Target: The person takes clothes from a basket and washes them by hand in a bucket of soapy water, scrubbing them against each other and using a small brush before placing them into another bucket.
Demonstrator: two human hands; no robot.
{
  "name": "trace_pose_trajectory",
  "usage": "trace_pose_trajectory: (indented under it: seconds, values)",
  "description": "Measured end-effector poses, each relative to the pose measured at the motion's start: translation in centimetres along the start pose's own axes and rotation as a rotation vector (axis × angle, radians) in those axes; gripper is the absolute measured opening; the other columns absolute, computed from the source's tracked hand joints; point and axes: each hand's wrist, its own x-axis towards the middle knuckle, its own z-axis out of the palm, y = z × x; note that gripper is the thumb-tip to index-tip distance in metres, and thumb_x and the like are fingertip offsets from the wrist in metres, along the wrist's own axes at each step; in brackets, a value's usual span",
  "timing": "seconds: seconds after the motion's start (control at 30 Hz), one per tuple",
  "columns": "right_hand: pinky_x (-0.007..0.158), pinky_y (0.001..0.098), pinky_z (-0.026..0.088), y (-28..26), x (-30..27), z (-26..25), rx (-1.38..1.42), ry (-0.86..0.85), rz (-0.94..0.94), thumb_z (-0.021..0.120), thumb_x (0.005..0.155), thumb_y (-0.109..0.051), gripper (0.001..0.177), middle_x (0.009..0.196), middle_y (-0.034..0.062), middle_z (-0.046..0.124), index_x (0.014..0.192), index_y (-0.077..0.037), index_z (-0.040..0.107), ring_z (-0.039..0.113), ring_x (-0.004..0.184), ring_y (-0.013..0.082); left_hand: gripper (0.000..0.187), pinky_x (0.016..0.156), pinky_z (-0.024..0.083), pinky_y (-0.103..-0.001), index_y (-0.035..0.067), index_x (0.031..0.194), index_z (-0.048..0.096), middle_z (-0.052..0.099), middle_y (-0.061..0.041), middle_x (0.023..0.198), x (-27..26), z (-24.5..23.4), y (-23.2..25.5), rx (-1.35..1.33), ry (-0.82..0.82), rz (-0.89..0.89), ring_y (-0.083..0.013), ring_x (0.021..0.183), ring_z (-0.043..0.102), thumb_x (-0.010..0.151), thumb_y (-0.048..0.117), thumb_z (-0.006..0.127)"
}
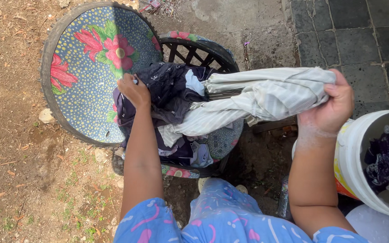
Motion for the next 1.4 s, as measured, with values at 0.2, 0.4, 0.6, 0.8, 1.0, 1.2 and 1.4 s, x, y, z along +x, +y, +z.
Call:
trace_pose_trajectory:
  seconds: [0.2, 0.4, 0.6, 0.8, 1.0, 1.2, 1.4]
  values:
    - [0.090, 0.0349, 0.051, -3.5, 0.8, 0.8, -0.187, 0.006, 0.015, 0.043, 0.093, -0.008, 0.018, 0.095, 0.0167, 0.062, 0.091, 0.004, 0.056, 0.060, 0.087, 0.0241, 0.025, 0.084, 0.040, -0.047, 0.004, 0.095, 0.053, 0.047, -0.019, 0.100, -4.8, 1.7, -2.1, -0.006, 0.043, -0.304, -0.0378, 0.092, 0.049, 0.077, -0.013, 0.057]
    - [0.096, 0.0378, 0.057, -4.5, 2.0, 3.1, -0.094, -0.078, 0.007, 0.045, 0.093, -0.011, 0.021, 0.099, 0.0188, 0.069, 0.097, 0.003, 0.061, 0.068, 0.094, 0.0269, 0.019, 0.098, 0.042, -0.045, 0.004, 0.094, 0.049, 0.048, -0.013, 0.103, 3.9, 1.0, 0.1, -0.247, 0.301, -0.259, -0.0317, 0.104, 0.049, 0.087, -0.009, 0.060]
    - [0.095, 0.0317, 0.054, 1.4, 2.3, 7.0, -0.125, -0.293, 0.327, 0.045, 0.100, -0.004, 0.023, 0.104, 0.0176, 0.067, 0.110, 0.010, 0.060, 0.066, 0.095, 0.0204, 0.048, 0.110, 0.027, -0.062, 0.009, 0.130, 0.056, 0.042, -0.030, 0.136, 1.0, -3.2, 5.7, 0.029, -0.079, 0.168, -0.0509, 0.127, 0.035, 0.084, 0.006, 0.071]
    - [0.099, 0.0337, 0.055, 5.8, 3.2, 10.6, -0.057, -0.261, 0.401, 0.045, 0.096, -0.003, 0.026, 0.109, 0.0165, 0.067, 0.113, 0.009, 0.060, 0.066, 0.101, 0.0215, 0.091, 0.113, 0.009, -0.080, 0.046, 0.150, 0.032, 0.007, -0.013, 0.169, -10.4, -6.4, 7.7, 0.408, -1.468, 0.323, -0.0471, 0.153, 0.008, 0.076, 0.067, 0.080]
    - [0.087, 0.0305, 0.055, 4.7, 2.3, 10.3, 0.007, -0.338, 0.399, 0.045, 0.097, -0.003, 0.018, 0.095, 0.0154, 0.066, 0.101, 0.008, 0.059, 0.066, 0.086, 0.0187, 0.105, 0.112, 0.010, -0.075, 0.049, 0.154, 0.036, 0.021, -0.010, 0.165, -17.4, -5.1, 6.5, 0.445, -1.207, 0.559, -0.0369, 0.152, 0.012, 0.062, 0.058, 0.084]
    - [0.072, 0.0280, 0.055, -3.3, 3.8, 9.3, 0.041, -0.449, -0.011, 0.046, 0.098, -0.009, 0.024, 0.086, 0.0158, 0.069, 0.097, 0.008, 0.063, 0.067, 0.075, 0.0173, 0.011, 0.103, 0.045, -0.050, 0.020, 0.114, 0.068, 0.068, -0.003, 0.113, -20.1, 0.5, 3.3, 0.227, -0.943, 0.467, -0.0273, 0.120, 0.062, 0.105, 0.023, 0.063]
    - [0.075, 0.0264, 0.052, -4.8, 3.8, 7.8, -0.142, -0.411, 0.059, 0.048, 0.097, -0.004, 0.017, 0.089, 0.0110, 0.067, 0.099, 0.006, 0.062, 0.062, 0.077, 0.0135, 0.031, 0.088, 0.047, -0.049, 0.010, 0.119, 0.066, 0.066, -0.014, 0.109, -15.0, 0.2, 4.6, 0.036, -0.737, 0.071, -0.0336, 0.101, 0.063, 0.091, 0.025, 0.067]
